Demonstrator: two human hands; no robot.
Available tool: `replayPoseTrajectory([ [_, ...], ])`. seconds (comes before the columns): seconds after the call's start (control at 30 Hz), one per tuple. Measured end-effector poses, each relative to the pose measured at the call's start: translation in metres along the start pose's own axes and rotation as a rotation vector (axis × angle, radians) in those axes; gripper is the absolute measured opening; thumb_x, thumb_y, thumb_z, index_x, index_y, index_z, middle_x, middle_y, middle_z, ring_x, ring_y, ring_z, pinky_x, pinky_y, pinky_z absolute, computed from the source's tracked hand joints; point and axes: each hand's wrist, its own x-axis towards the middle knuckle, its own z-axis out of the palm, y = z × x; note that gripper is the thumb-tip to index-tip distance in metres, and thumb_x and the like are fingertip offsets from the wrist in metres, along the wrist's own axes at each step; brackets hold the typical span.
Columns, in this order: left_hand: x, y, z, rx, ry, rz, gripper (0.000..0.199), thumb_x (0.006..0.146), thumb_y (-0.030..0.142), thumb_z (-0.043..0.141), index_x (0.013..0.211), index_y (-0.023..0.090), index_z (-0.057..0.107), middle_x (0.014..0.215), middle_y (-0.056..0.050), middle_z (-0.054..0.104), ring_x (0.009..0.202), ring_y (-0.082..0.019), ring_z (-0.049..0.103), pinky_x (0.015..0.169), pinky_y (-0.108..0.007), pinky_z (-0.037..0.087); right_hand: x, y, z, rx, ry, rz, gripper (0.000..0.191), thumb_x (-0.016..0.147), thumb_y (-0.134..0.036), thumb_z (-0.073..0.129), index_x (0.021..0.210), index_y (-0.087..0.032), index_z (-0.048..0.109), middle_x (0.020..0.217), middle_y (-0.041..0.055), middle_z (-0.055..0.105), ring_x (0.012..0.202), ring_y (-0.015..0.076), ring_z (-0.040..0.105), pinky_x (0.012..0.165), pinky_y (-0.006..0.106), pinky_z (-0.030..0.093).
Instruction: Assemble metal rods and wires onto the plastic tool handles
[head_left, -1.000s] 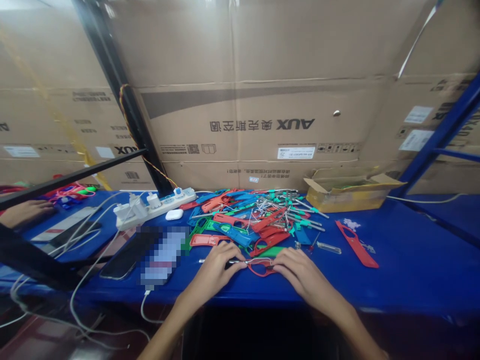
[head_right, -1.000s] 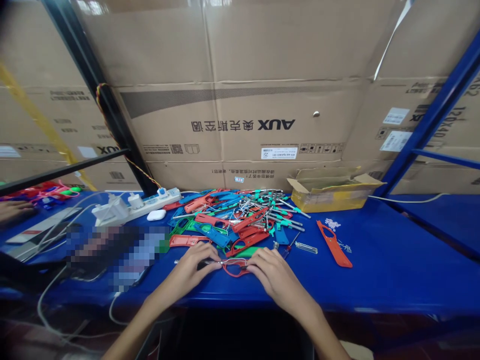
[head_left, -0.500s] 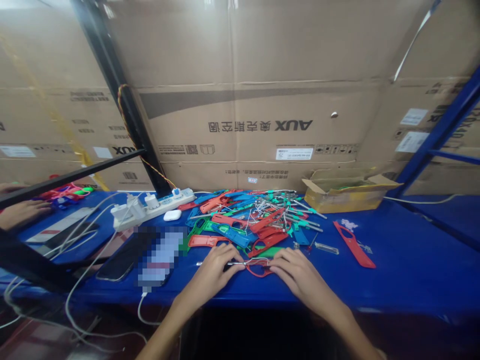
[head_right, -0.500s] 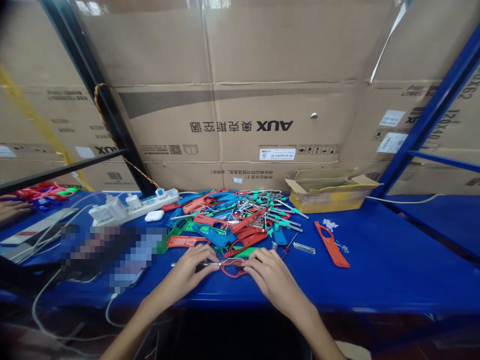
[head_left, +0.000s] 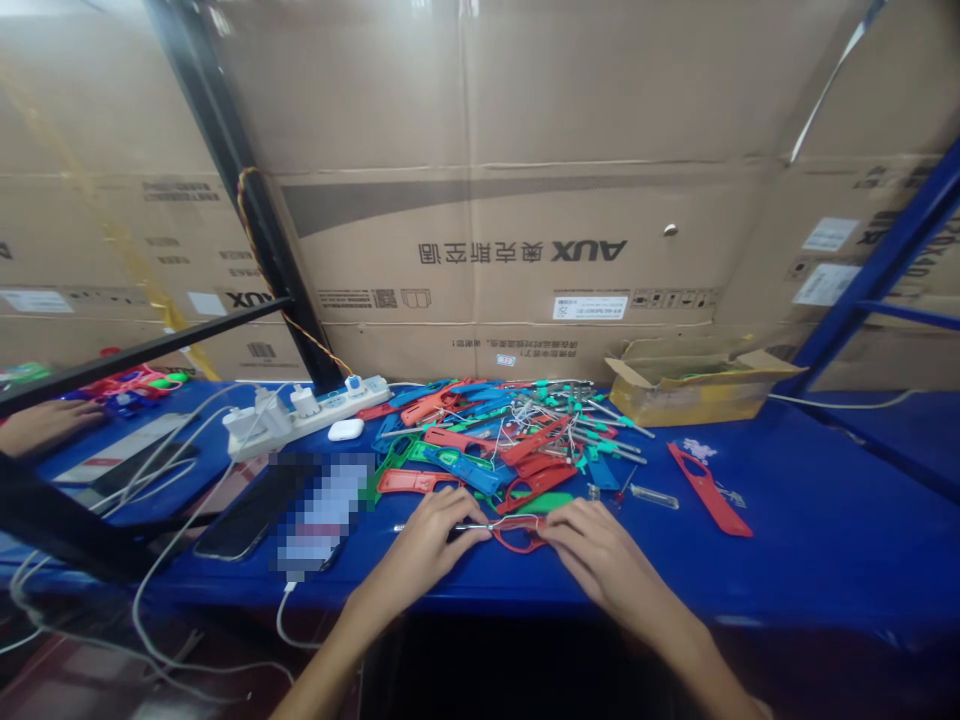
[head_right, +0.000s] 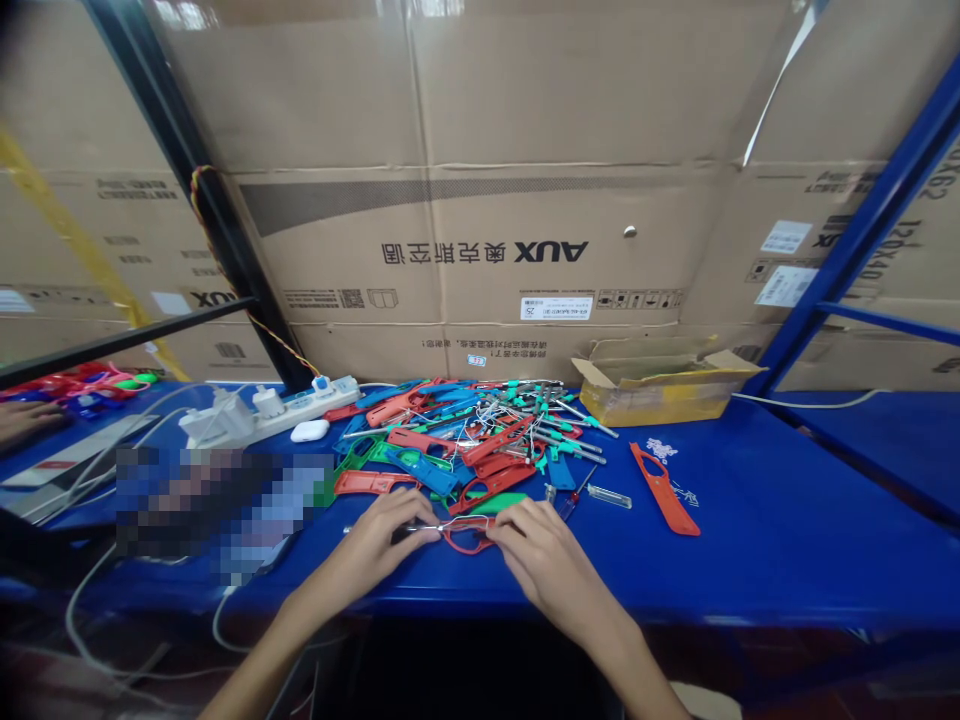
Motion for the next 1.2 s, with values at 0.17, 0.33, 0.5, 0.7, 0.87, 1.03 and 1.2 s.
replayPoseTrajectory([
  [0.17, -0.001, -0.004, 0.002, -0.002, -0.001, 0.011, 0.012, 0.101, 0.035, 0.066, 0.098, 0.024, 0.069, 0.100, -0.001, 0.071, 0.095, -0.020, 0.063, 0.088, -0.032, 0.045, -0.002, 0.001, 0.001, -0.028, 0.011, -0.013, 0.020, 0.099, -0.008, 0.056, 0.112, -0.020, 0.066, 0.106, 0.0069, 0.069, 0.095, 0.0218, 0.060, 0.084, 0.037, 0.048],
  [0.33, -0.001, -0.003, 0.001, -0.003, -0.003, 0.024, 0.014, 0.101, 0.037, 0.065, 0.099, 0.023, 0.068, 0.101, -0.001, 0.071, 0.096, -0.020, 0.064, 0.088, -0.032, 0.044, -0.004, 0.001, 0.002, 0.060, -0.001, 0.007, 0.021, 0.102, -0.009, 0.051, 0.115, -0.019, 0.065, 0.106, 0.0082, 0.066, 0.098, 0.0216, 0.060, 0.086, 0.036, 0.052],
  [0.5, -0.002, -0.001, -0.001, 0.003, -0.013, 0.024, 0.014, 0.102, 0.036, 0.063, 0.099, 0.023, 0.068, 0.103, -0.002, 0.070, 0.096, -0.021, 0.063, 0.088, -0.032, 0.045, -0.004, 0.003, 0.005, 0.177, 0.015, 0.044, 0.024, 0.104, -0.010, 0.047, 0.115, -0.021, 0.064, 0.110, 0.0084, 0.065, 0.103, 0.0206, 0.061, 0.089, 0.034, 0.055],
  [0.7, -0.002, -0.002, 0.000, -0.006, -0.013, 0.024, 0.016, 0.103, 0.037, 0.062, 0.099, 0.023, 0.069, 0.103, -0.002, 0.070, 0.096, -0.021, 0.063, 0.089, -0.033, 0.046, -0.004, 0.003, 0.004, 0.200, 0.005, 0.077, 0.026, 0.104, -0.009, 0.047, 0.115, -0.022, 0.066, 0.112, 0.0085, 0.065, 0.105, 0.0203, 0.061, 0.091, 0.034, 0.056],
  [0.87, -0.001, -0.001, -0.001, -0.010, -0.017, 0.027, 0.018, 0.103, 0.039, 0.061, 0.098, 0.023, 0.069, 0.102, -0.003, 0.070, 0.096, -0.021, 0.063, 0.088, -0.033, 0.046, -0.005, 0.004, 0.007, 0.153, 0.044, 0.050, 0.028, 0.103, -0.007, 0.046, 0.115, -0.022, 0.067, 0.110, 0.0093, 0.066, 0.102, 0.0207, 0.063, 0.088, 0.035, 0.058],
  [1.03, -0.001, 0.000, -0.001, -0.013, -0.019, 0.032, 0.018, 0.103, 0.037, 0.061, 0.098, 0.023, 0.069, 0.102, -0.003, 0.069, 0.093, -0.020, 0.062, 0.086, -0.032, 0.046, -0.004, 0.005, 0.012, 0.131, 0.085, 0.012, 0.032, 0.103, -0.004, 0.043, 0.118, -0.022, 0.065, 0.107, 0.0095, 0.065, 0.099, 0.0207, 0.062, 0.086, 0.035, 0.057],
  [1.2, 0.000, 0.001, -0.002, -0.016, -0.015, 0.035, 0.019, 0.104, 0.038, 0.059, 0.099, 0.022, 0.069, 0.101, -0.003, 0.069, 0.094, -0.021, 0.063, 0.086, -0.032, 0.047, 0.001, 0.004, 0.013, 0.177, 0.066, 0.064, 0.027, 0.102, -0.005, 0.047, 0.114, -0.021, 0.066, 0.109, 0.0087, 0.064, 0.102, 0.0202, 0.061, 0.088, 0.034, 0.056],
])
